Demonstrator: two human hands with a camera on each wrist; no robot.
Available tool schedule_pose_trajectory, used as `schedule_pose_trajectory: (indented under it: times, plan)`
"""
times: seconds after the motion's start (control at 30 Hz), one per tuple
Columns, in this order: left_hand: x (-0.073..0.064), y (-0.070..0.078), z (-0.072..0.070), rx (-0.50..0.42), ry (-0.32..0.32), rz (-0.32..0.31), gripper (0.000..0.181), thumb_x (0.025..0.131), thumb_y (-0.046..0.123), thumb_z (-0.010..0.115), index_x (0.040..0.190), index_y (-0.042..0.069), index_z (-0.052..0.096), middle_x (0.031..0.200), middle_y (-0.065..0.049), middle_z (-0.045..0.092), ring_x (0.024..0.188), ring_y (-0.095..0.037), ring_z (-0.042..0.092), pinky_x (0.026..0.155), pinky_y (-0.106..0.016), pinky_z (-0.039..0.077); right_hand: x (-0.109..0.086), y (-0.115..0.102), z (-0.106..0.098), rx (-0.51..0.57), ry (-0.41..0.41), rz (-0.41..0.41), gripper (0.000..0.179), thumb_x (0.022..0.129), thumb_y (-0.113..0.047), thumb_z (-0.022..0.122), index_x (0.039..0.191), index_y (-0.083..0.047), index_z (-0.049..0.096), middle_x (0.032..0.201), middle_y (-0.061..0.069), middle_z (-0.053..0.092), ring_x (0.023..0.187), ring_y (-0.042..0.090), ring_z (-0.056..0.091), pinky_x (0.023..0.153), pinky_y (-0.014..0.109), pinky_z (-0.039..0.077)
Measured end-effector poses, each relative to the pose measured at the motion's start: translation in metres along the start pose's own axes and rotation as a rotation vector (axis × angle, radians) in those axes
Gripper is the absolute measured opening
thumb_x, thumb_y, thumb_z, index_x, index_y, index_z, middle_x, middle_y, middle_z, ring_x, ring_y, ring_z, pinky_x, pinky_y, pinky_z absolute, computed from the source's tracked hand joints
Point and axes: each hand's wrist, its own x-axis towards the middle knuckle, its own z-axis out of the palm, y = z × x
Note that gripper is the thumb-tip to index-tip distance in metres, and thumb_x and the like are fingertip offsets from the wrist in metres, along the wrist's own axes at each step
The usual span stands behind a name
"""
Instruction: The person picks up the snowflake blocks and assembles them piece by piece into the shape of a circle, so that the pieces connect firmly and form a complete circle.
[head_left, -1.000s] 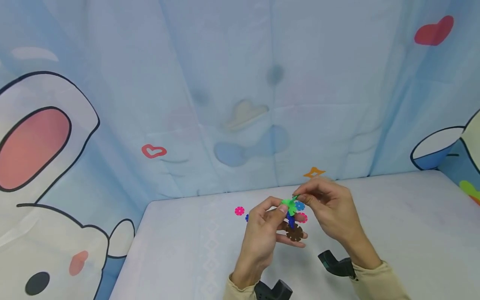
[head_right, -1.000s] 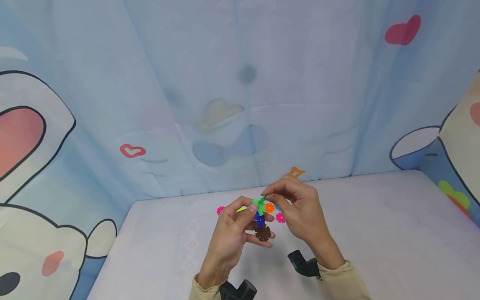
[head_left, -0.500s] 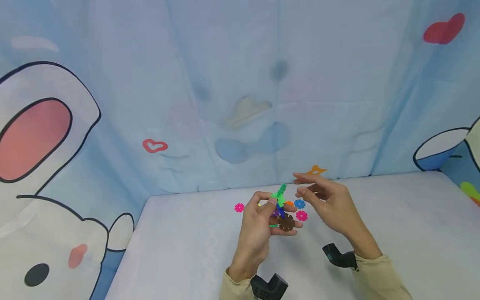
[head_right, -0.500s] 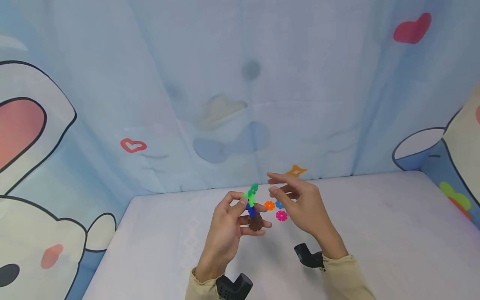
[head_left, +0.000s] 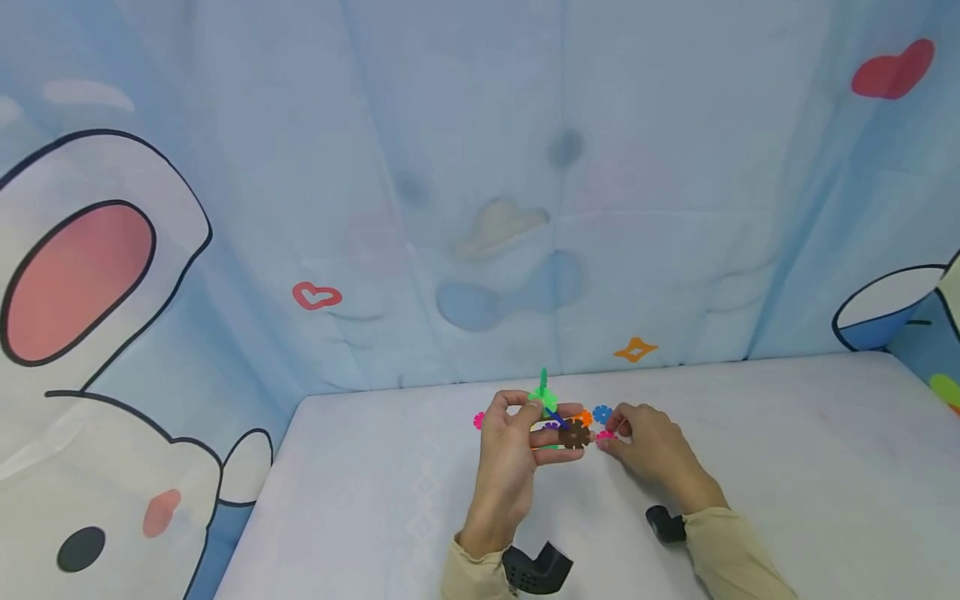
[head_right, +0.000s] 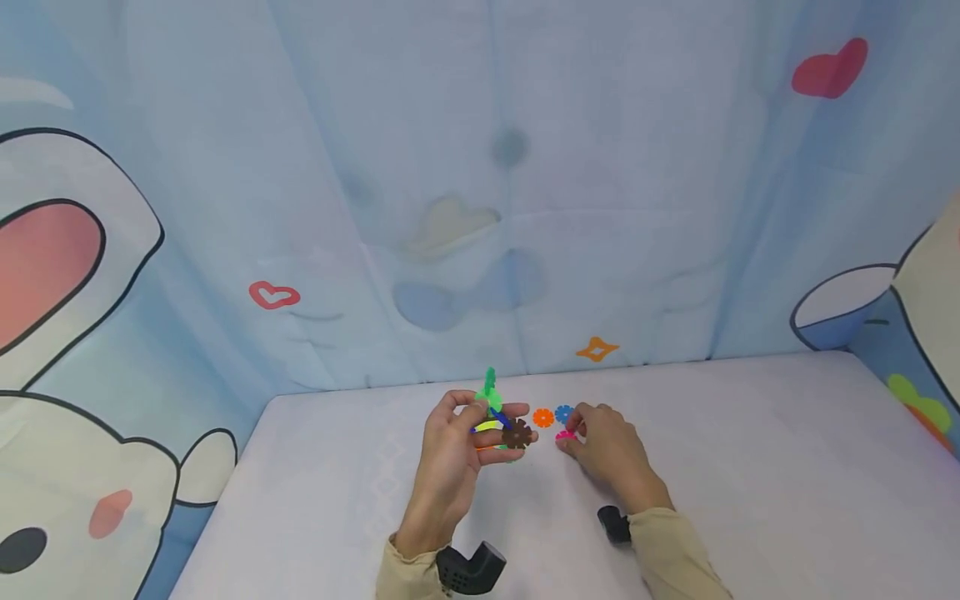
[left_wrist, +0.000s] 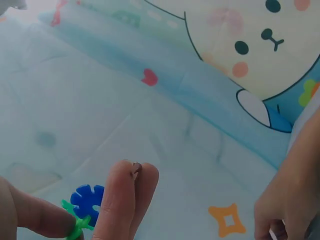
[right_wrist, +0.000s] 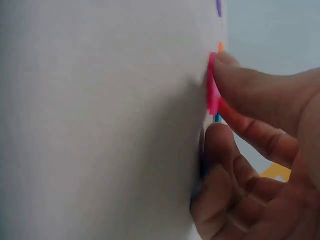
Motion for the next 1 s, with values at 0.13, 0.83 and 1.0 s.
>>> schedule_pose_trajectory:
  times: [0.13,0.83,1.0]
  plan:
    - [0.000,-0.002,0.002,-0.024,-0.004,-0.001,0.013,0.108,0.017,0.052,0.107,0.005,0.048,0.110,-0.028,0.078,0.076,-0.025,0.081,0.071,-0.041,0.068,0.001,0.000,0.000,0.027,-0.042,0.012,0.028,0.089,-0.020,0.086,0.101,-0.004,0.066,0.085,0.004,0.062,0.076,0.019,0.055,0.065,0.032,0.048]
    - [-0.009,0.002,0.007,0.234,-0.155,0.041,0.008,0.108,0.007,0.057,0.114,0.002,0.057,0.110,-0.019,0.080,0.066,-0.015,0.076,0.065,-0.043,0.068,-0.033,-0.059,-0.074,0.775,0.275,-0.264,0.026,0.103,-0.010,0.069,0.125,0.004,0.066,0.083,0.005,0.070,0.071,0.016,0.073,0.072,0.027,0.066]
    - [-0.013,0.005,0.009,0.303,-0.186,0.057,0.006,0.109,0.007,0.057,0.114,0.004,0.058,0.108,-0.015,0.081,0.071,-0.025,0.079,0.060,-0.042,0.067,-0.039,-0.065,-0.080,0.767,0.272,-0.283,0.023,0.103,-0.010,0.070,0.123,0.002,0.069,0.081,0.004,0.067,0.069,0.019,0.069,0.070,0.027,0.064]
